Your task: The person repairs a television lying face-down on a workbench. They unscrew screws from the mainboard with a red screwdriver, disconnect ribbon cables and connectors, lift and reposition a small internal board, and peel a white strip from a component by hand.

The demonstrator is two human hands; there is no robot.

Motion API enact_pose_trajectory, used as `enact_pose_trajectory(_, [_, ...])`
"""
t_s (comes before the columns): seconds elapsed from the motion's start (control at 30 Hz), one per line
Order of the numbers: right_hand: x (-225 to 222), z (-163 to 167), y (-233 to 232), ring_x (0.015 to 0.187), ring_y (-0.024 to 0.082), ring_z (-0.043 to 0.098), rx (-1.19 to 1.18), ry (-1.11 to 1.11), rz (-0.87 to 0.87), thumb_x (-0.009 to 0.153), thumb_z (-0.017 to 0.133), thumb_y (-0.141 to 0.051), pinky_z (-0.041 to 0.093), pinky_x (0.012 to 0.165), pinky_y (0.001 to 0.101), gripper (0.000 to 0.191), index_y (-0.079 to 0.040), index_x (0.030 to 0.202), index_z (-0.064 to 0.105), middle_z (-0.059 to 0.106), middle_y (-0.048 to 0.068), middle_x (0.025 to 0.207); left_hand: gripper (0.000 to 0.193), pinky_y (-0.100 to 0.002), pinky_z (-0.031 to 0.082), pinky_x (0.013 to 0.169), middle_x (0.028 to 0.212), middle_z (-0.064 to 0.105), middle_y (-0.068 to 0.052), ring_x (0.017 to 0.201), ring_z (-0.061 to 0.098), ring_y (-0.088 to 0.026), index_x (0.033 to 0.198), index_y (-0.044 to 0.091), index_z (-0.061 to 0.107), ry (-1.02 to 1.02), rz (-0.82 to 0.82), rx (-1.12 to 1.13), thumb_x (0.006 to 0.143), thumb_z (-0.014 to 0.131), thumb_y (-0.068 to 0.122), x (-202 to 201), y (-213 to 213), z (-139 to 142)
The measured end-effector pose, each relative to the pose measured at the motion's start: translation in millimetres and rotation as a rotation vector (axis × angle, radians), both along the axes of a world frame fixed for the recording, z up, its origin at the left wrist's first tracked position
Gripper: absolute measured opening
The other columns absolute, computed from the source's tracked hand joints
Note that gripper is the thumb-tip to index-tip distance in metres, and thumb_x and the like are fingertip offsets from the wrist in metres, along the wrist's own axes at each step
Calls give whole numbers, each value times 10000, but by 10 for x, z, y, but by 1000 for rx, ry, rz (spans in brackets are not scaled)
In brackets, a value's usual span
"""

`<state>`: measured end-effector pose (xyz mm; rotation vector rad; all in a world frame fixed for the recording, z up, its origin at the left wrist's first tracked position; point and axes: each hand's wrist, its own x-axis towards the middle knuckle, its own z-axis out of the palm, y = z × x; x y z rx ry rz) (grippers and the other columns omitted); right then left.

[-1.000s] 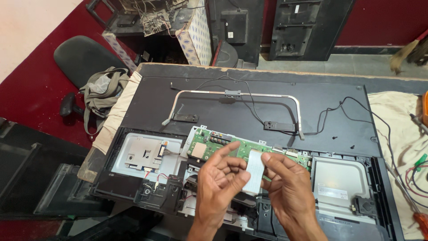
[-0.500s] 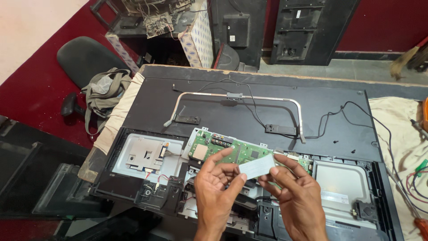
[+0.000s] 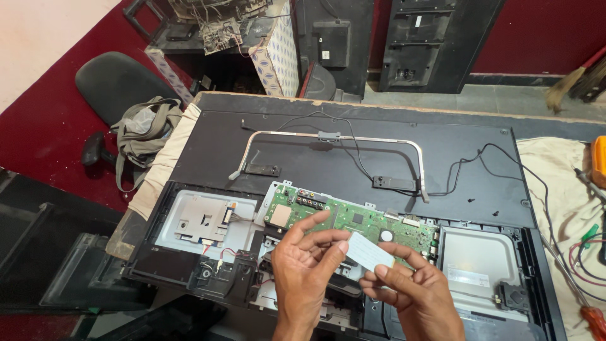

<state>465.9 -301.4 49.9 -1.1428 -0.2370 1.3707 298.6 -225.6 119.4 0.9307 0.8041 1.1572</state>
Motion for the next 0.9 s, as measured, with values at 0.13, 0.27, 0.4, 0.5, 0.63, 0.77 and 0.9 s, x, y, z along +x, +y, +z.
enact_pose_trajectory(0.13, [-38, -40, -27, 738, 292, 783, -22, 39, 17, 822, 687, -50, 660, 668, 409, 378, 37, 1188, 652, 779, 232, 834, 499, -284, 565, 731, 997, 792, -206, 799, 709, -154, 1305, -101, 604, 12, 20, 5, 833, 744, -20, 2, -13, -14])
enact_pose_trajectory(0.27, [-87, -71, -50, 776, 308, 784, -26, 100, -24, 856, 678, -68, 649, 684, 416, 295, 30, 1133, 661, 778, 233, 848, 431, -297, 596, 773, 1013, 799, -216, 800, 727, -170, 1274, -111, 633, -7, 49, -8, 879, 719, 37, 27, -41, -19])
enact_pose_trajectory(0.4, [-99, -100, -67, 828, 323, 793, -44, 128, -35, 877, 666, -83, 656, 716, 429, 254, 35, 1101, 654, 779, 239, 862, 477, -271, 576, 831, 1112, 796, -209, 910, 735, -154, 1282, -103, 625, 43, 17, -3, 829, 753, -23, 37, -112, -21])
enact_pose_trajectory(0.5, [-103, -131, -79, 834, 311, 793, -26, 162, -25, 860, 653, -74, 654, 725, 427, 266, 20, 1109, 664, 786, 232, 871, 525, -293, 602, 852, 1132, 770, -220, 947, 750, -187, 1276, -106, 618, -6, 32, -15, 775, 770, -81, 89, -110, -46])
enact_pose_trajectory(0.63, [-126, -189, -90, 828, 321, 794, -40, 186, -7, 847, 651, -56, 664, 729, 459, 248, 10, 1087, 649, 785, 240, 872, 512, -296, 609, 843, 1102, 776, -239, 953, 757, -204, 1267, -111, 634, 5, 70, -34, 773, 769, -98, 82, -105, -73])
enact_pose_trajectory(0.77, [-144, -219, -100, 835, 322, 792, -20, 185, 5, 857, 658, -50, 663, 735, 457, 242, 20, 1089, 647, 783, 247, 881, 513, -294, 608, 848, 1081, 776, -237, 954, 757, -201, 1263, -108, 637, 35, 85, -7, 769, 773, -104, 67, -99, -90])
enact_pose_trajectory(0.9, [-145, -199, -105, 840, 321, 794, -15, 177, 11, 863, 659, -54, 662, 737, 452, 241, 27, 1090, 649, 783, 248, 884, 506, -294, 605, 863, 1069, 779, -235, 956, 760, -204, 1253, -112, 639, 20, 96, -21, 764, 769, -112, 69, -75, -101])
